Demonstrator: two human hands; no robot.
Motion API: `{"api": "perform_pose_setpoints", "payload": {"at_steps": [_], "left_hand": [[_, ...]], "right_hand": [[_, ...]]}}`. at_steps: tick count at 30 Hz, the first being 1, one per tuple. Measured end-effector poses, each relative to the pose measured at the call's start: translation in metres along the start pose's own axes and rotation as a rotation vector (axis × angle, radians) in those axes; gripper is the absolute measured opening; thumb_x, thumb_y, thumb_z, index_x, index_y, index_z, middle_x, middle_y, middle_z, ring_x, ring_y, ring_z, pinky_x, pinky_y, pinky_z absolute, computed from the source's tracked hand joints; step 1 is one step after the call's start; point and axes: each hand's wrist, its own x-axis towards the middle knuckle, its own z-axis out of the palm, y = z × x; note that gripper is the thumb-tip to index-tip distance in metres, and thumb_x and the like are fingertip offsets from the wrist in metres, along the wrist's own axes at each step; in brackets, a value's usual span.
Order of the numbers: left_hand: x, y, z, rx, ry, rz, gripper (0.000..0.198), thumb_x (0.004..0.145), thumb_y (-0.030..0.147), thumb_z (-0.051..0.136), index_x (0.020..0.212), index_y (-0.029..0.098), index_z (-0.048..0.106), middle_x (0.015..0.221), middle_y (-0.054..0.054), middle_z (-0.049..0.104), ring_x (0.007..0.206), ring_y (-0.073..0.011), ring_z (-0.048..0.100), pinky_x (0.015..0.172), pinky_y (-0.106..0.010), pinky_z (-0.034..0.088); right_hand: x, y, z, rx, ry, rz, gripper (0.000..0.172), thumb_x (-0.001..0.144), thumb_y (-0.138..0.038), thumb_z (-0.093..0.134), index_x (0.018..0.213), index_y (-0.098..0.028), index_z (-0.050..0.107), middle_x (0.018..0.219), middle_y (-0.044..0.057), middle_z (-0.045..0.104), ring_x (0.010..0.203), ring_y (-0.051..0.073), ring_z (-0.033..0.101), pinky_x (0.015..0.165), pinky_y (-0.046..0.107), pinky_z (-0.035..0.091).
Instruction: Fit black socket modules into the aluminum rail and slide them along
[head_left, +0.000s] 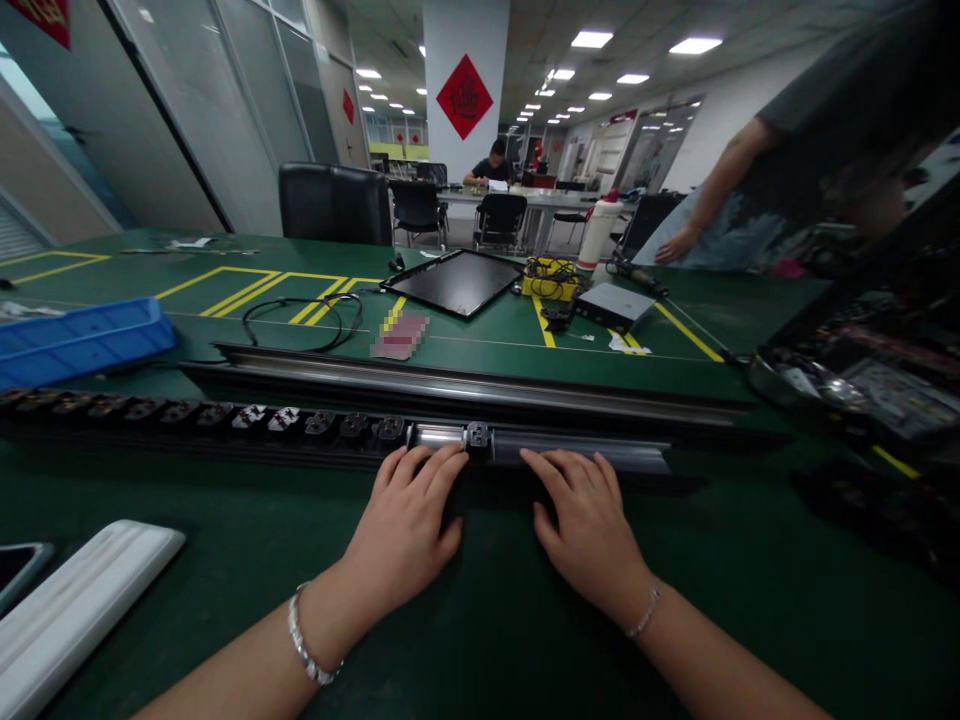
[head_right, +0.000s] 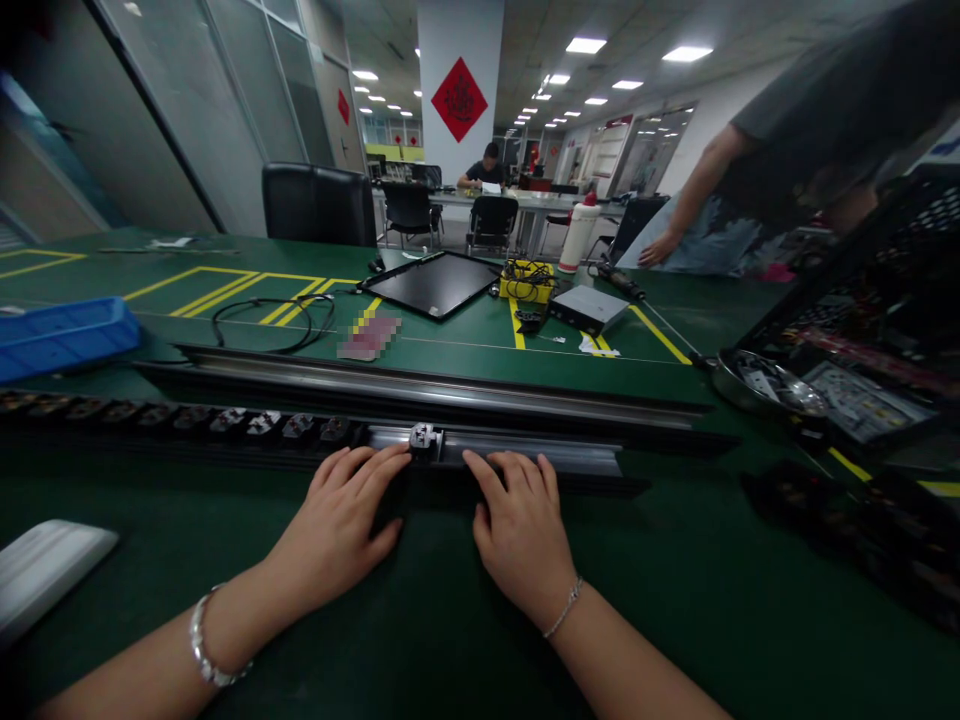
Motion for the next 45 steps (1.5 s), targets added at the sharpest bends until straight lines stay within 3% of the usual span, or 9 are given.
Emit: {"api": "perform_pose_setpoints", "payload": {"at_steps": [4,9,18,35,45], "left_hand": [[0.000,0.001,0.000,0.001,-0.005,-0.003,0.057,0.072,0.020,0.053,0.128,0.023,0.042,0.134,-0.003,0.049,0.118,-0.0271,0.042,0.104,-0.049,0.027],[0.001,0.001,0.000,0.004,0.013,0.000,0.057,0.071,0.020,0.054,0.127,0.024,0.043,0.132,-0.004,0.051,0.116,-0.0272,0.044,0.102,-0.049,0.029],[0.001,0.000,0.002,-0.008,0.025,-0.002,0.054,0.073,0.018,0.052,0.126,0.025,0.044,0.131,-0.003,0.052,0.116,-0.0262,0.044,0.102,-0.049,0.029],[0.001,0.000,0.001,-0.007,-0.012,-0.015,0.055,0.074,0.018,0.052,0.127,0.024,0.043,0.134,0.000,0.049,0.117,-0.0256,0.041,0.104,-0.047,0.025],[0.000,-0.001,0.003,-0.007,-0.009,-0.014,0.055,0.074,0.017,0.052,0.128,0.024,0.043,0.134,0.000,0.050,0.117,-0.0251,0.041,0.104,-0.046,0.025]], "right_hand": [[0.008,-0.012,-0.005,-0.034,-0.080,0.018,0.057,0.081,-0.015,0.042,0.133,-0.037,0.037,0.123,0.005,0.053,0.115,0.026,0.043,0.099,0.061,0.018],[0.018,-0.022,-0.004,-0.028,-0.116,0.010,0.053,0.082,-0.015,0.041,0.130,-0.038,0.041,0.115,0.004,0.058,0.106,0.025,0.047,0.094,0.067,0.016],[0.018,-0.017,0.003,-0.043,-0.051,-0.059,0.051,0.081,-0.016,0.045,0.128,-0.034,0.046,0.103,0.004,0.061,0.096,0.021,0.050,0.099,0.048,0.020],[0.020,-0.015,0.001,-0.048,-0.098,-0.064,0.051,0.082,-0.015,0.043,0.129,-0.034,0.045,0.097,0.003,0.060,0.091,0.020,0.049,0.097,0.044,0.020],[0.021,-0.013,-0.001,-0.045,-0.144,-0.058,0.052,0.081,-0.013,0.045,0.129,-0.033,0.044,0.098,0.002,0.060,0.090,0.018,0.049,0.086,0.035,0.025]]}}
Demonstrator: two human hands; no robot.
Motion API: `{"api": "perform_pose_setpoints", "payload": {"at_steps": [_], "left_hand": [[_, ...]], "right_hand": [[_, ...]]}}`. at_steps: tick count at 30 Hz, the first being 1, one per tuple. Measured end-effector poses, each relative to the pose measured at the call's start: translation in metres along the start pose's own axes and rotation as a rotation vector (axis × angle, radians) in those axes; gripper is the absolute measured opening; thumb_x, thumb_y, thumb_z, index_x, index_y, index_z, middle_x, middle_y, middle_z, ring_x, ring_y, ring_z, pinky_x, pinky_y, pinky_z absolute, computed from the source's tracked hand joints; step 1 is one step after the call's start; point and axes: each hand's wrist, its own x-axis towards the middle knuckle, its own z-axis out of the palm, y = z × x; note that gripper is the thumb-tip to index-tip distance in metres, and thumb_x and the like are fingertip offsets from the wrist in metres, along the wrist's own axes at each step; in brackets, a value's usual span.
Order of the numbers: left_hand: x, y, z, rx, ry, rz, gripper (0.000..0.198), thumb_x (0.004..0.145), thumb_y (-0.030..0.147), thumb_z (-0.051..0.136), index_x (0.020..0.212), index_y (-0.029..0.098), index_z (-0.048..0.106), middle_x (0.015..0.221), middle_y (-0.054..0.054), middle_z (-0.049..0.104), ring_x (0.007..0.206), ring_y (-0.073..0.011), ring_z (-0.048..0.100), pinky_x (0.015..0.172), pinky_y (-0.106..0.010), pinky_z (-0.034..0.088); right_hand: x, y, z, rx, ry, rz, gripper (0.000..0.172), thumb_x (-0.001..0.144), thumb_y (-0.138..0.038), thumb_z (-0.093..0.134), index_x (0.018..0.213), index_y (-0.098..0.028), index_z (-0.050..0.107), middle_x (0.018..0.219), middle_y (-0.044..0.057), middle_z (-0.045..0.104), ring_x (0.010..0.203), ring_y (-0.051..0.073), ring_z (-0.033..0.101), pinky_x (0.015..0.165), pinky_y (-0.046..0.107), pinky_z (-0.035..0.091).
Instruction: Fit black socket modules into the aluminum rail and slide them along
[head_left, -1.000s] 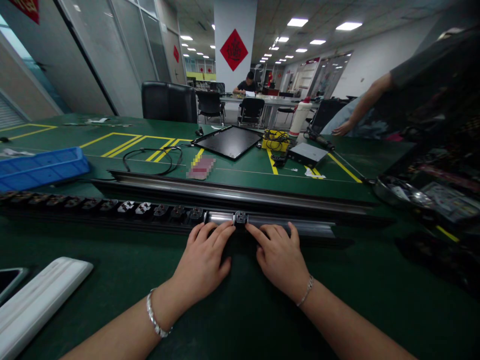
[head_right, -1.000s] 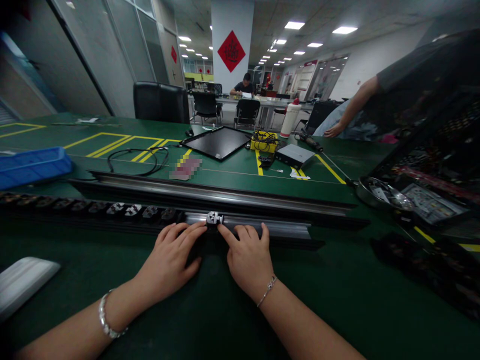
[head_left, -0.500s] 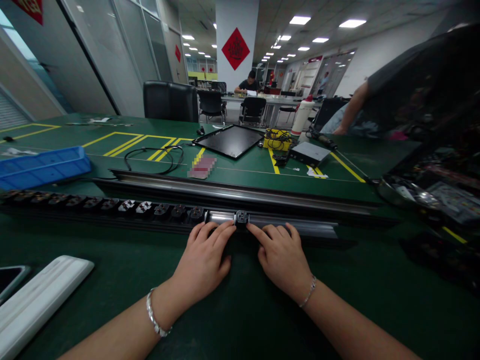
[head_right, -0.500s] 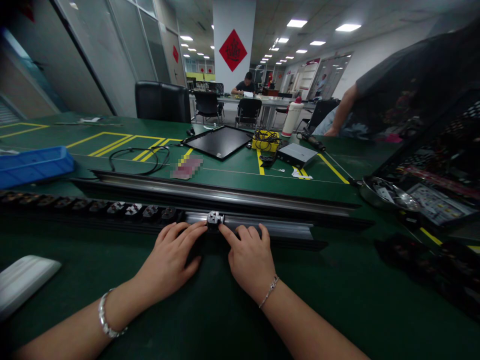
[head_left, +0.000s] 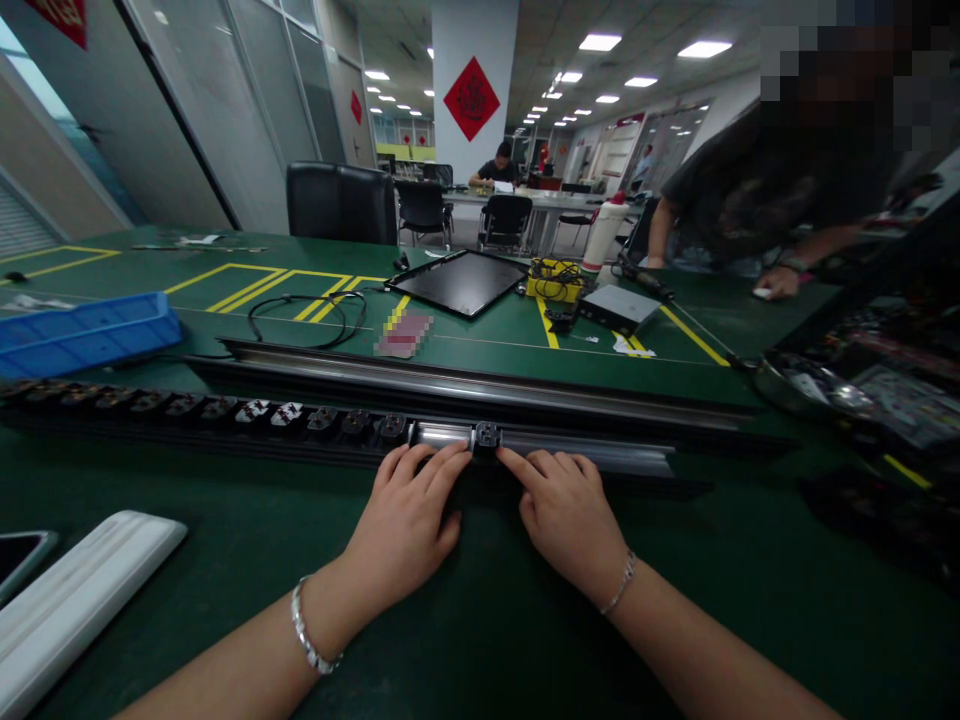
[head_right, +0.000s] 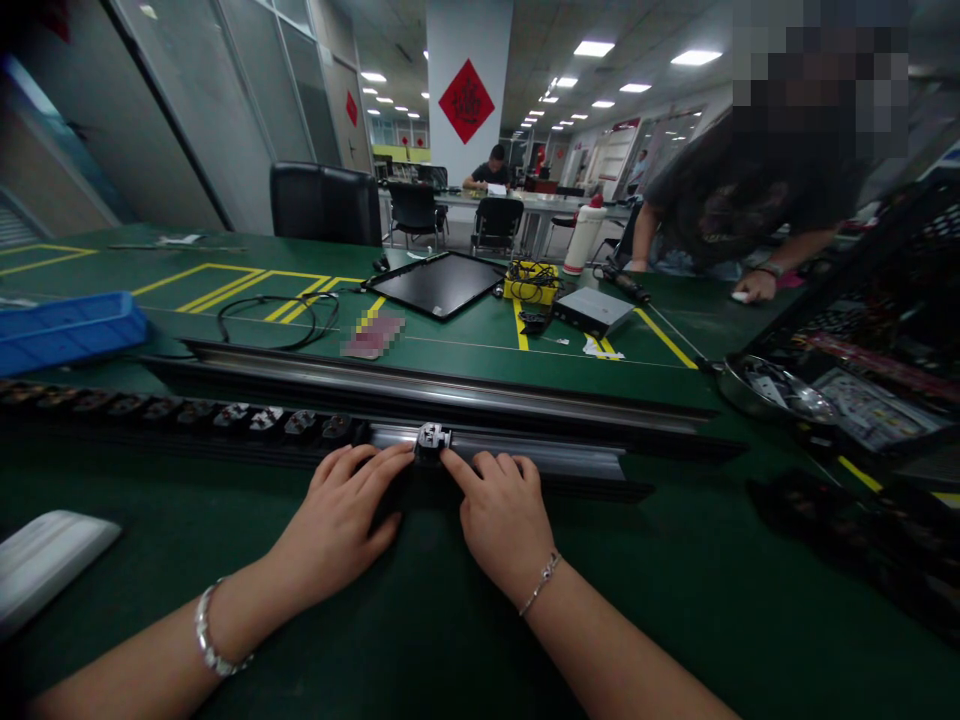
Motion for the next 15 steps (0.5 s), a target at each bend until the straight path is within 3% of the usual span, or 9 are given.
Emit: {"api": "perform_pose_setpoints", "payload": {"at_steps": [15], "left_hand": [[0.0001,0.0005,0.0003,-0.015,0.001,0.000,0.055,0.075,0.016,0.052,0.128,0.024,0.042,0.133,0.000,0.050,0.118,-0.0244,0.041,0.104,-0.046,0.023]], "right_hand": [[-0.0001,0.0012,0.0020,0.018,0.014,-0.006,0.053,0.081,-0.012,0.046,0.129,-0.033,0.044,0.097,0.002,0.060,0.091,0.018,0.048,0.088,0.035,0.024]]}}
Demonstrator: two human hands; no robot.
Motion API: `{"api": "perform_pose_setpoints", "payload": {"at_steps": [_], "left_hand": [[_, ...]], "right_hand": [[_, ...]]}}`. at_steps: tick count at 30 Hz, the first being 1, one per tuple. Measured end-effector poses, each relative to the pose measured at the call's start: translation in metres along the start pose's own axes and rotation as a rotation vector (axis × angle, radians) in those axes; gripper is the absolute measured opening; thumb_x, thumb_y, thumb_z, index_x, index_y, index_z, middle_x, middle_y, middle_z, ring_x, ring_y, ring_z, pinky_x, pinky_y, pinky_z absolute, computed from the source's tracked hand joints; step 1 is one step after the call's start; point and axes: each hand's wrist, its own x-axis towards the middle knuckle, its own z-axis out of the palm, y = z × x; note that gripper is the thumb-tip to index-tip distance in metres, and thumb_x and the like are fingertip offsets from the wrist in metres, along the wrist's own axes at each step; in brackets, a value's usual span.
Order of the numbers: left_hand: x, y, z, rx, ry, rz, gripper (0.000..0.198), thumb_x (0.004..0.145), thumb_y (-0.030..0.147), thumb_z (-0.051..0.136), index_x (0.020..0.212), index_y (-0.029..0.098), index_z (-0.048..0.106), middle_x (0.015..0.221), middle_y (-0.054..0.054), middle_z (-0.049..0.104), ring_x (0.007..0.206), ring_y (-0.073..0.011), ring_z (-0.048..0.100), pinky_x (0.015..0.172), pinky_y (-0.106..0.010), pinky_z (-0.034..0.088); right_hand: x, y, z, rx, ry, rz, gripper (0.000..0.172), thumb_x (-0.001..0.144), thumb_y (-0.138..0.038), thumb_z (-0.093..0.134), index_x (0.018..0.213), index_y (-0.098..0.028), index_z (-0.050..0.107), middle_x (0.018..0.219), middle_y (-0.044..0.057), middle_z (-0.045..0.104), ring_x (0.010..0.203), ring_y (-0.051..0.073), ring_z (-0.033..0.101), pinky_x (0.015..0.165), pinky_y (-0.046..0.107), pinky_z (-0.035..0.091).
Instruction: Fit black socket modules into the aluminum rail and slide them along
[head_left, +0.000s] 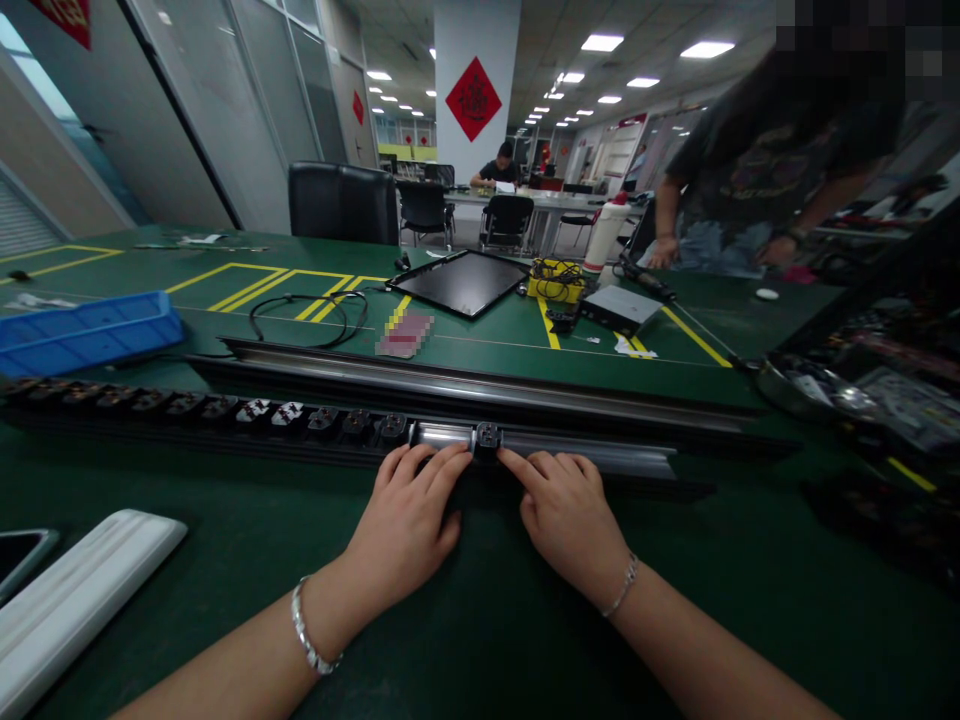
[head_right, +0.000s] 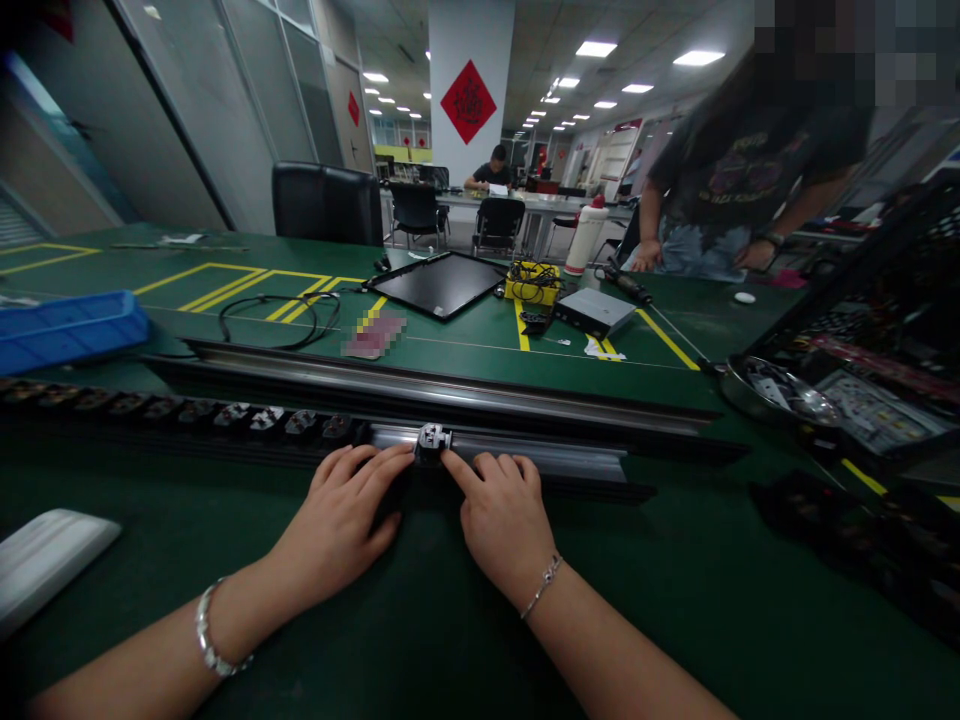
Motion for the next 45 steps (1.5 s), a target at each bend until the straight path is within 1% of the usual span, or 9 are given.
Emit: {"api": "perform_pose_setpoints", "payload": {"at_steps": [7,16,25,38,45], "left_hand": [[-0.0006,-0.0009,0.0007,0.003,0.010,0.010,0.055,0.075,0.016,0.052,0.128,0.023,0.042,0.133,-0.001,0.050,0.117,-0.0251,0.041,0.104,-0.047,0.024],[-0.0003,-0.0003,0.0012,0.000,0.001,0.003,0.055,0.075,0.016,0.052,0.128,0.023,0.042,0.133,-0.001,0.050,0.118,-0.0249,0.040,0.105,-0.047,0.023],[-0.0006,-0.0002,0.0002,0.000,0.020,0.013,0.055,0.074,0.016,0.052,0.127,0.023,0.043,0.130,-0.004,0.053,0.116,-0.0251,0.043,0.104,-0.048,0.026],[-0.0007,0.0003,-0.0010,-0.008,-0.009,0.004,0.055,0.075,0.016,0.052,0.129,0.024,0.041,0.133,-0.001,0.050,0.118,-0.0243,0.041,0.105,-0.046,0.023],[-0.0007,0.0000,-0.0001,0.000,-0.002,0.006,0.055,0.076,0.016,0.051,0.129,0.023,0.041,0.133,-0.001,0.050,0.118,-0.0246,0.041,0.105,-0.047,0.023]], "right_hand": [[-0.0001,0.0004,-0.0004,-0.045,0.005,-0.018,0.053,0.081,-0.013,0.046,0.131,-0.031,0.043,0.097,0.003,0.061,0.089,0.017,0.048,0.086,0.035,0.024],[0.0006,0.0004,-0.0011,-0.019,-0.009,-0.007,0.052,0.081,-0.013,0.046,0.130,-0.032,0.044,0.096,0.002,0.061,0.089,0.017,0.049,0.087,0.035,0.024],[0.0015,0.0000,-0.0029,-0.036,-0.022,-0.002,0.052,0.081,-0.013,0.046,0.130,-0.032,0.045,0.096,0.002,0.061,0.088,0.017,0.048,0.086,0.034,0.024],[0.0012,0.0010,-0.0039,-0.033,-0.025,-0.011,0.050,0.082,-0.012,0.045,0.128,-0.031,0.046,0.095,0.002,0.061,0.088,0.017,0.049,0.090,0.035,0.023],[0.0014,0.0006,-0.0036,-0.018,-0.023,-0.009,0.049,0.082,-0.012,0.044,0.127,-0.030,0.047,0.095,0.003,0.061,0.088,0.018,0.049,0.091,0.035,0.022]]}}
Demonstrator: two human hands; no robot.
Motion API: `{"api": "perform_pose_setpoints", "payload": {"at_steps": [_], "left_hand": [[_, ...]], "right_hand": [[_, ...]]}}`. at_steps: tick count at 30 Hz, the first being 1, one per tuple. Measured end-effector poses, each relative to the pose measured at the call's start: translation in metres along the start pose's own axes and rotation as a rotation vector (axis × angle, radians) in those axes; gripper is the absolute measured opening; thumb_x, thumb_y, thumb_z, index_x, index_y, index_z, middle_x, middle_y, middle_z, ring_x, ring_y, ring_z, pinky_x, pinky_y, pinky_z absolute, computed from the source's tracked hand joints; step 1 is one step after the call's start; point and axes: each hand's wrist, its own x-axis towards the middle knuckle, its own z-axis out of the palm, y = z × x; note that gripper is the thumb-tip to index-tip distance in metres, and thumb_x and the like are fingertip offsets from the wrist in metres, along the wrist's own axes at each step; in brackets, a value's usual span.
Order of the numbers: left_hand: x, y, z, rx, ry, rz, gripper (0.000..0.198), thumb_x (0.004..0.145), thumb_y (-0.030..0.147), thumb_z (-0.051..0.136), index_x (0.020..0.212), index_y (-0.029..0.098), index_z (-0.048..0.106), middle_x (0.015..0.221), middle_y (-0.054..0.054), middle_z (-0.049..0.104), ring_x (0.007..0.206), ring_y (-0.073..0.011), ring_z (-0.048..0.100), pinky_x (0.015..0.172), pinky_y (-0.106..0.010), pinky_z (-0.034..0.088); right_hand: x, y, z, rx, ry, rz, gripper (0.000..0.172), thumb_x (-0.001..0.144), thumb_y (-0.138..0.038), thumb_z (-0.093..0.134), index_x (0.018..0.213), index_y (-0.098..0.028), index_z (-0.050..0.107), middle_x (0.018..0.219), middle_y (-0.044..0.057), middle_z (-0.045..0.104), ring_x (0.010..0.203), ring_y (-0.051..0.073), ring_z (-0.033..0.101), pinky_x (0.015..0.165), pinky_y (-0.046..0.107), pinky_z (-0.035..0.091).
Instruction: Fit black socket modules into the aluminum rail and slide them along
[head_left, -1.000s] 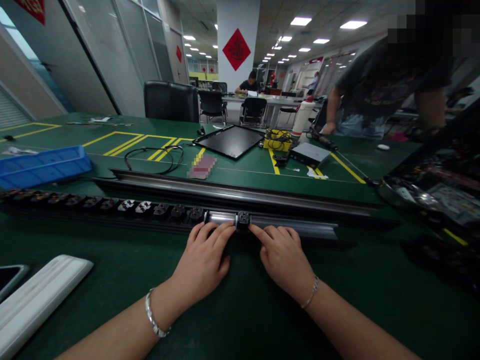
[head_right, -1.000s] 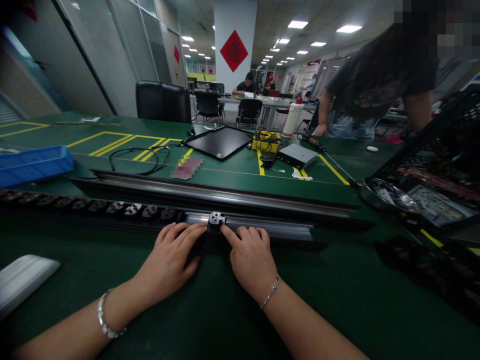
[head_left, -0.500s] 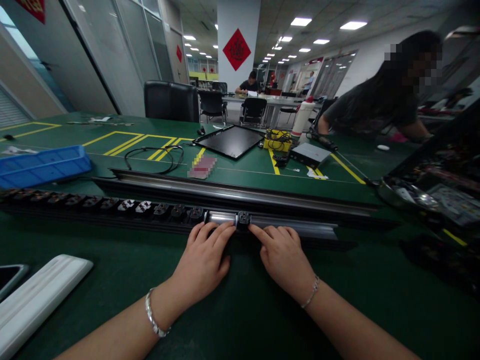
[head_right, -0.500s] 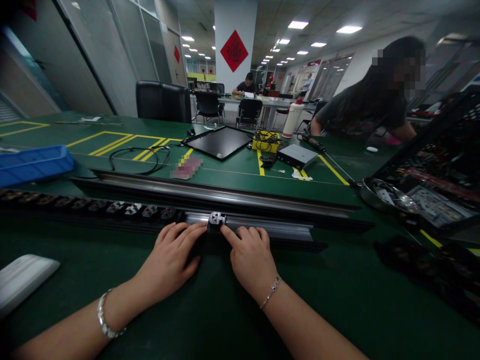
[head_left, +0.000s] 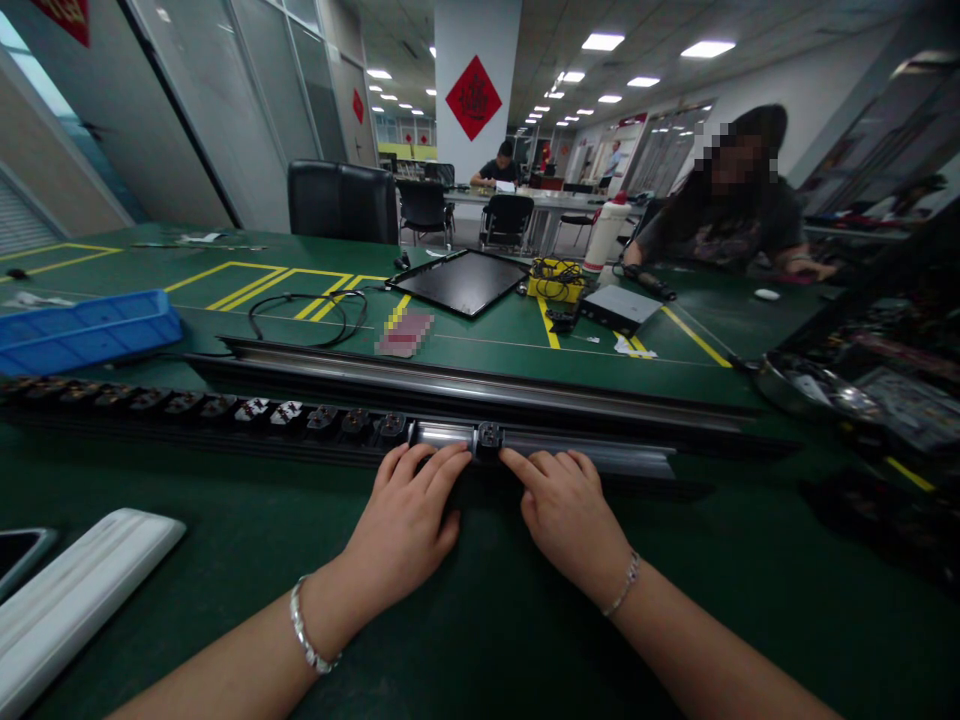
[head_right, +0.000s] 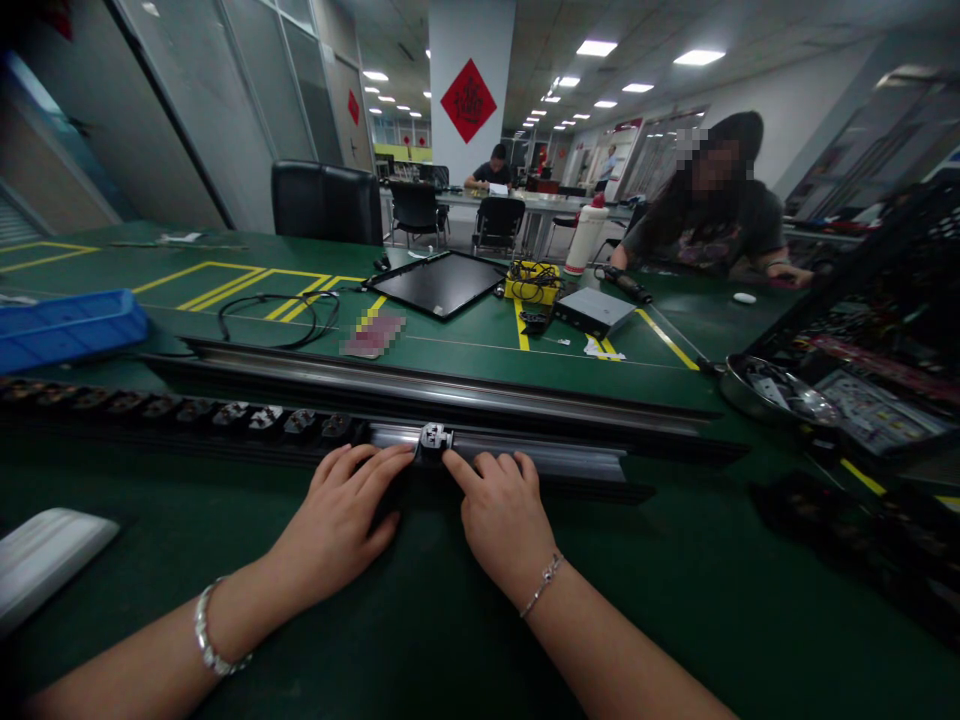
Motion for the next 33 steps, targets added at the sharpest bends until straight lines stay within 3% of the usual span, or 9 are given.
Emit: {"api": "perform_pose_setpoints", "payload": {"at_steps": [33], "left_hand": [[0.0003,-0.0001,0.0006,0.004,0.018,0.008,0.056,0.074,0.016,0.052,0.129,0.024,0.042,0.131,-0.003,0.051,0.117,-0.0252,0.042,0.104,-0.048,0.025]], "right_hand": [[-0.0001,0.0017,0.0003,-0.047,0.005,-0.013,0.049,0.081,-0.011,0.046,0.126,-0.030,0.047,0.096,0.004,0.060,0.089,0.018,0.049,0.085,0.033,0.026]]}}
